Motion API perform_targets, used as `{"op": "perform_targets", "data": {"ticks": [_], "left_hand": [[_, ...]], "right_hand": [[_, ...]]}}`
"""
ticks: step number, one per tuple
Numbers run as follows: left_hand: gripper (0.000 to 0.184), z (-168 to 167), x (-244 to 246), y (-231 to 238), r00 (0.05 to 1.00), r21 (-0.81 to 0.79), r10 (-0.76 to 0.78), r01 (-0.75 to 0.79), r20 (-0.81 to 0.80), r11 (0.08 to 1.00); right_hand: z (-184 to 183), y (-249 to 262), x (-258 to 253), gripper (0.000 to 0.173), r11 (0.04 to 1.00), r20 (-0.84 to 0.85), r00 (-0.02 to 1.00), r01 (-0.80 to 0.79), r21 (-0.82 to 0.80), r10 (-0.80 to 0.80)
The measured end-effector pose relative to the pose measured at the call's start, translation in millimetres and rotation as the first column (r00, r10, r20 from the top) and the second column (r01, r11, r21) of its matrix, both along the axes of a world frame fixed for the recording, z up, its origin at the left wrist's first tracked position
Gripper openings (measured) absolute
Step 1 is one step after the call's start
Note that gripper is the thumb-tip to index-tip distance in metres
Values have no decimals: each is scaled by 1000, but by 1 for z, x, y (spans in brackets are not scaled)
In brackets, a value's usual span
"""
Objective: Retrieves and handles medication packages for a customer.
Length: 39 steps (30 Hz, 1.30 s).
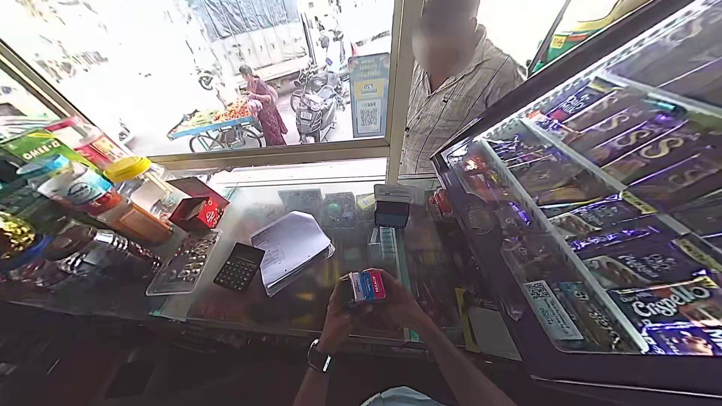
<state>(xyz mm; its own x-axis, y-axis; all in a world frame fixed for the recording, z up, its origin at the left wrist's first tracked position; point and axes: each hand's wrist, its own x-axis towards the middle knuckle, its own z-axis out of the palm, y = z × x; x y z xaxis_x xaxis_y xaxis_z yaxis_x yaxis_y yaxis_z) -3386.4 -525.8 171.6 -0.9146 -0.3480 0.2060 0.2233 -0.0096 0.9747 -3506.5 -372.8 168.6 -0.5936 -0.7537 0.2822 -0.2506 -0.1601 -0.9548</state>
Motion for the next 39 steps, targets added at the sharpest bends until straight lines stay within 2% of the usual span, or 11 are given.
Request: {"op": "perform_targets", "data": {"ticks": [11, 14, 18, 22, 24, 26, 28, 32, 34, 37, 39], "left_hand": [[76, 6, -2, 2, 999, 75, 39, -41, 17, 996], [69, 23, 13, 3, 993, 264, 108, -93, -41, 960], [64, 32, 36, 17, 896, 560, 439, -398, 67, 726], [67, 36, 57, 23, 752, 542, 621, -623, 219, 564], [68, 43, 67, 25, 657, 502, 687, -727, 309, 468], [76, 51, 81, 18, 622, 478, 725, -754, 297, 451], [88, 58, 105, 3, 674, 460, 709, -708, 210, 537], [57, 60, 172, -52, 747, 473, 665, -582, -12, 661], [54, 61, 214, -81, 696, 470, 716, -619, -42, 629], [94, 50, 289, -126, 589, 370, 808, -747, -19, 553], [104, 42, 345, -148, 537, 442, 843, -765, 34, 469]], "right_hand": [[7, -2, 0, 67, 1000, 70, 998, -6, -15, 7], [20, -7, 10, 90, 999, 12, 1000, -18, -40, 19], [29, -9, 28, 93, 998, -302, 953, 40, 48, -23], [17, -33, 59, 92, 974, -682, 732, 153, 165, 1], [10, -50, 74, 95, 972, -716, 697, 147, 183, 29], [12, -68, 85, 98, 979, -667, 742, 81, 188, 66], [17, -90, 90, 100, 989, -584, 806, -13, 149, 98], [36, -145, 117, 104, 962, -381, 884, -257, 91, 272], [39, -185, 147, 104, 923, -350, 857, -381, 63, 378], [36, -258, 211, 103, 741, -142, 735, -672, -16, 663], [35, -306, 266, 102, 590, 9, 590, -807, -18, 808]]}}
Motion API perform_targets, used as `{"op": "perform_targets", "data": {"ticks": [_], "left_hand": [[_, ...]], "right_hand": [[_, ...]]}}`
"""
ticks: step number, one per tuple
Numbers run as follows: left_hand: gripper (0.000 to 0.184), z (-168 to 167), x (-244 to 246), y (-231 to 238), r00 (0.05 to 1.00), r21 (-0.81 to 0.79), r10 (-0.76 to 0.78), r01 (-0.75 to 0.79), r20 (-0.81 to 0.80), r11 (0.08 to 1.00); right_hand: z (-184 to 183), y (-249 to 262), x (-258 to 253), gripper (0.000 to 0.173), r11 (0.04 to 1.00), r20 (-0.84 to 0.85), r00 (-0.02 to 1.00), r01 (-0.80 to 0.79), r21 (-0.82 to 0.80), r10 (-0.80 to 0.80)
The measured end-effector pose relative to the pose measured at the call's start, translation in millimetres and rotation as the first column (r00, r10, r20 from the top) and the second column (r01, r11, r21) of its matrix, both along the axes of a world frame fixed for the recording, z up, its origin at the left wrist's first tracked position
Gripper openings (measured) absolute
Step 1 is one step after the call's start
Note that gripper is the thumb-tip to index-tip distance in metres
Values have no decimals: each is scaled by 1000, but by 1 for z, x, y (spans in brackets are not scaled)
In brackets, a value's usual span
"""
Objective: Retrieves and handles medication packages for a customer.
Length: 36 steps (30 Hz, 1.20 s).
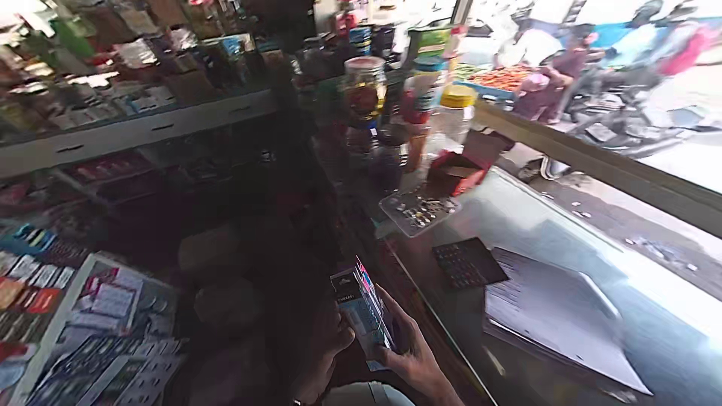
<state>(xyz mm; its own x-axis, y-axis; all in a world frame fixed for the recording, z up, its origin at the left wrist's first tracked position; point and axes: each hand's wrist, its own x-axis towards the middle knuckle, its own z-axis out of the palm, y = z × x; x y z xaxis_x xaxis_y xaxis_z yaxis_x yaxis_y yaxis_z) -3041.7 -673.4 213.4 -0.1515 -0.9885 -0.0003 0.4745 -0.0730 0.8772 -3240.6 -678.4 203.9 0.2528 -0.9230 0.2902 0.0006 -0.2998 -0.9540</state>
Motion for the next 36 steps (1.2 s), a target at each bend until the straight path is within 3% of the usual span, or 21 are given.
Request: {"op": "perform_targets", "data": {"ticks": [3, 7, 11, 13, 15, 17, 19, 22, 24, 27, 31, 34, 36], "left_hand": [[90, -19, 73, -29, 971, 152, 171, -146, -167, 978], [85, -36, 152, -77, 879, 311, 387, -298, -279, 902], [95, -57, 205, -140, 741, 427, 572, -417, -352, 802], [93, -70, 228, -181, 668, 460, 644, -470, -373, 754], [73, -73, 247, -225, 600, 507, 710, -511, -368, 694], [32, -66, 270, -277, 552, 551, 780, -570, -294, 610], [18, -74, 302, -330, 552, 473, 752, -587, -360, 658], [30, -60, 342, -419, 516, 419, 741, -613, -429, 670], [23, -47, 374, -474, 539, 394, 649, -519, -537, 758], [25, -20, 413, -550, 579, 346, 643, -547, -501, 762], [22, -6, 468, -642, 538, 352, 603, -501, -589, 791], [30, -21, 527, -708, 433, 451, 646, -474, -629, 756], [34, -35, 575, -748, 401, 444, 677, -533, -618, 720]], "right_hand": [[-8, -64, 78, 100, 964, -59, 969, -231, 130, 240], [-18, -148, 167, 99, 883, -211, 864, -410, 229, 457], [-27, -227, 222, 108, 821, -178, 819, -479, 310, 545], [-41, -279, 232, 105, 810, -132, 833, -466, 355, 537], [-55, -338, 235, 85, 820, -118, 868, -400, 409, 482], [-67, -409, 243, 61, 837, -140, 904, -303, 456, 404], [-84, -489, 260, 52, 854, -177, 923, -226, 469, 342], [-80, -606, 306, 45, 878, -336, 878, -171, 447, 342], [-58, -678, 349, 46, 885, -360, 854, -215, 413, 375], [-27, -772, 417, 43, 874, -334, 822, -358, 329, 462], [3, -856, 508, 38, 824, -409, 716, -497, 271, 566], [-4, -901, 566, 38, 778, -444, 641, -554, 298, 626], [-14, -935, 608, 36, 757, -438, 622, -583, 296, 650]]}}
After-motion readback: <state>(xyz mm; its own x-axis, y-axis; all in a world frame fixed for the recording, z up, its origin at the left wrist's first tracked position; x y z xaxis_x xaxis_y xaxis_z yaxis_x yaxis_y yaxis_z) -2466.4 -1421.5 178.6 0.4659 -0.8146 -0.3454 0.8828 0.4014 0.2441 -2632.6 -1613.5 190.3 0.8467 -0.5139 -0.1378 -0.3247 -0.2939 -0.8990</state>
